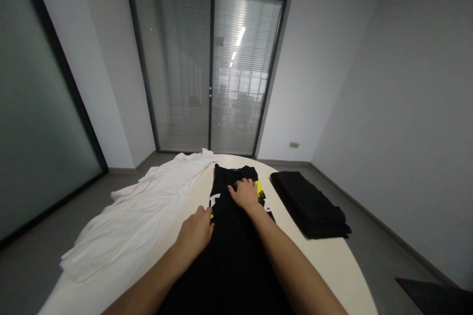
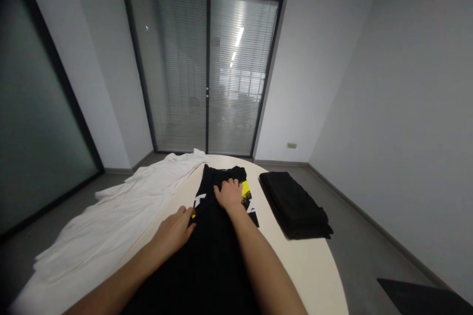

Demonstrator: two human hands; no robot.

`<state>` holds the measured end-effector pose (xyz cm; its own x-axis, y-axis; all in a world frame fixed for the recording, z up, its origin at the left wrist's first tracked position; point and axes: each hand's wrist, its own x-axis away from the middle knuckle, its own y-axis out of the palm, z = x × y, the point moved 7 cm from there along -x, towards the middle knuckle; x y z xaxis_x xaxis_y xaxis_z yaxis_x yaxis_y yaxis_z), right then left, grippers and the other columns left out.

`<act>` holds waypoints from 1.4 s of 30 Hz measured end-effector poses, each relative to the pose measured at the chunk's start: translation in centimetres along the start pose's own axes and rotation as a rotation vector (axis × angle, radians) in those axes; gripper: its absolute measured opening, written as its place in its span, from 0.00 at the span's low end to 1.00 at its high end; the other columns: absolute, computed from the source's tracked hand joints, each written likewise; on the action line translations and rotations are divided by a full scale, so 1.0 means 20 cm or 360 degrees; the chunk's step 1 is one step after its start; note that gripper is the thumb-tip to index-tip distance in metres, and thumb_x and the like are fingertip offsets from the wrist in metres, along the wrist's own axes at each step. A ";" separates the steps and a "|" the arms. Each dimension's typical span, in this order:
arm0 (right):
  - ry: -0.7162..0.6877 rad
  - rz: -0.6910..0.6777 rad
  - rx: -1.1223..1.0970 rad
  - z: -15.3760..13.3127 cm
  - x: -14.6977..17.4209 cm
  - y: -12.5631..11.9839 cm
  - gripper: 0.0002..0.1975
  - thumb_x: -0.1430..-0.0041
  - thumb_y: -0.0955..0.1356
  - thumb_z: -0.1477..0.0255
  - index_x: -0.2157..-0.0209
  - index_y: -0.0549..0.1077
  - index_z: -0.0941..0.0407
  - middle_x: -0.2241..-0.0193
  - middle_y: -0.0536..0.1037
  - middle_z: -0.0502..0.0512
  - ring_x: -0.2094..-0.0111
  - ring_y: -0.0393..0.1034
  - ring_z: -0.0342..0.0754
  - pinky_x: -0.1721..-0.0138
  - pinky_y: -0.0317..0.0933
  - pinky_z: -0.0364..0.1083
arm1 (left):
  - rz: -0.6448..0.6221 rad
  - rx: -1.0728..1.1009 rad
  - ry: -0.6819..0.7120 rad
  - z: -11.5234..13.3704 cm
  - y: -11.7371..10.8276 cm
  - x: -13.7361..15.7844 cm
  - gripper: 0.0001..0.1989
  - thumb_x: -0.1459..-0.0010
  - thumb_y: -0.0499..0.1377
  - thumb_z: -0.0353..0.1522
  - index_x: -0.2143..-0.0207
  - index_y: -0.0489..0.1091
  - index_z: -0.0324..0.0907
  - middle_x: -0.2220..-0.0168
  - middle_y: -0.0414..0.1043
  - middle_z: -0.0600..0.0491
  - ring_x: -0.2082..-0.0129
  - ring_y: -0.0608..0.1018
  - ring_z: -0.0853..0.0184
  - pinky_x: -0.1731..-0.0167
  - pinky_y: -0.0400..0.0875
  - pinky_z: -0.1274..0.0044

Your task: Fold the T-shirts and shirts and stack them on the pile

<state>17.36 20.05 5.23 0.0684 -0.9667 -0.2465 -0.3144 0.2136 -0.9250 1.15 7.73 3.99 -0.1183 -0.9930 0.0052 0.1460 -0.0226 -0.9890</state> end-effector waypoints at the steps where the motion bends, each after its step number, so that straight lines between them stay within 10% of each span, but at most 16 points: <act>1: 0.0093 -0.0046 -0.0112 0.00 -0.03 0.03 0.22 0.40 0.66 0.55 0.59 0.79 0.59 0.53 0.77 0.69 0.45 0.63 0.64 0.43 0.50 0.60 | -0.0018 -0.0004 -0.0015 0.00 0.00 0.01 0.14 0.36 0.55 0.32 0.48 0.66 0.40 0.52 0.71 0.44 0.57 0.79 0.56 0.60 0.71 0.70; 7: 0.0315 -0.0217 -0.0728 -0.06 -0.21 0.23 0.08 0.46 0.71 0.68 0.65 0.77 0.58 0.64 0.80 0.62 0.56 0.74 0.57 0.52 0.62 0.52 | -0.0038 0.0083 -0.0049 -0.01 -0.04 0.04 0.12 0.33 0.52 0.32 0.50 0.66 0.40 0.56 0.76 0.46 0.56 0.79 0.56 0.59 0.70 0.70; 13: 0.0395 -0.0165 -0.1272 -0.11 -0.29 0.30 0.26 0.37 0.62 0.72 0.37 0.59 0.60 0.59 0.78 0.59 0.62 0.75 0.47 0.62 0.68 0.44 | 0.0079 0.0210 -0.0027 0.03 -0.12 0.06 0.12 0.33 0.52 0.31 0.49 0.66 0.43 0.53 0.75 0.49 0.56 0.79 0.60 0.59 0.69 0.73; 18: 0.0274 -0.0393 -0.1584 -0.12 -0.23 0.33 0.34 0.51 0.71 0.80 0.40 0.66 0.57 0.67 0.80 0.52 0.70 0.74 0.45 0.66 0.70 0.43 | -0.0024 0.0278 0.0090 0.11 -0.10 0.12 0.16 0.37 0.55 0.29 0.46 0.66 0.44 0.49 0.72 0.49 0.52 0.77 0.63 0.56 0.69 0.75; 31: 0.0268 -0.0430 -0.2007 -0.17 -0.18 0.23 0.44 0.45 0.68 0.80 0.30 0.47 0.57 0.57 0.80 0.57 0.66 0.77 0.47 0.60 0.74 0.48 | -0.0305 -0.0136 0.0008 0.05 -0.09 0.20 0.29 0.41 0.54 0.28 0.37 0.56 0.34 0.47 0.69 0.35 0.55 0.78 0.50 0.57 0.72 0.64; 42: 0.0254 -0.0468 -0.1901 -0.13 -0.17 0.27 0.45 0.48 0.69 0.82 0.30 0.48 0.58 0.53 0.79 0.59 0.61 0.77 0.48 0.57 0.74 0.48 | -0.0596 0.0336 0.0289 0.13 -0.23 0.35 0.35 0.42 0.55 0.31 0.33 0.50 0.35 0.51 0.75 0.37 0.52 0.79 0.53 0.54 0.71 0.67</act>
<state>12.99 24.17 1.75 0.1924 -0.9805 0.0410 -0.9779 -0.1950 -0.0754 2.18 0.62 8.88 -0.3683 -0.8759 0.3117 0.2550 -0.4175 -0.8722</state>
